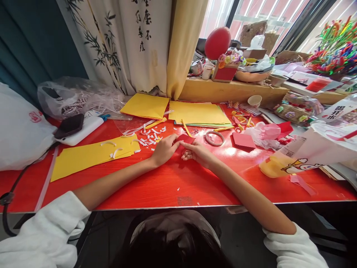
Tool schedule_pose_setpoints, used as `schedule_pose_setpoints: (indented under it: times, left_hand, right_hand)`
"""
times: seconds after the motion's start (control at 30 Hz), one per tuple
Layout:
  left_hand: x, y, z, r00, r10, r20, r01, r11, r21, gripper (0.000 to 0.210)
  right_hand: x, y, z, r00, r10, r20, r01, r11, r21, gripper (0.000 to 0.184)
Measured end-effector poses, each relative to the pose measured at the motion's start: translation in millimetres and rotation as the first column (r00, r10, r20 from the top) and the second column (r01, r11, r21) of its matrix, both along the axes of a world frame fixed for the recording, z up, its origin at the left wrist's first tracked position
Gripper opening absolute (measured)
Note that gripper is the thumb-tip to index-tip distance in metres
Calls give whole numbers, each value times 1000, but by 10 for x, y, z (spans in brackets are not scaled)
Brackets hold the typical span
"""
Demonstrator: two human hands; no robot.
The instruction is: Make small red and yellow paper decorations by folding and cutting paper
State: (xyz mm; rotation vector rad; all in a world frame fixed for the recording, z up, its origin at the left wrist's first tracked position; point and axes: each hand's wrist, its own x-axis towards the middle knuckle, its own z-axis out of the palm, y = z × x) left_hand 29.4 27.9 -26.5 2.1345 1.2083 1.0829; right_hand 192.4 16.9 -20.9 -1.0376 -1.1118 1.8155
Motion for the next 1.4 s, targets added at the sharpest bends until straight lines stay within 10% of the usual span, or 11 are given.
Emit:
schedule_pose_setpoints:
  times: [0.53, 0.77, 1.07, 1.4]
  left_hand:
    - [-47, 157, -51, 908, 103, 405, 34, 948, -316, 28]
    - [-36, 108, -35, 962, 58, 267, -6, 981, -193, 24]
    - [-13, 5, 48, 990, -29, 136, 32, 999, -16, 22]
    - [-17, -5, 49, 987, -62, 151, 66, 998, -17, 21]
  right_hand:
    - [21, 63, -90, 972, -229, -56, 234, 962, 140, 21]
    - [20, 10, -44, 958, -268, -105, 286, 923, 257, 39]
    - [-10, 19, 3, 995, -96, -18, 95, 995, -34, 10]
    - [-10, 15, -20, 994, -97, -55, 93, 994, -58, 14]
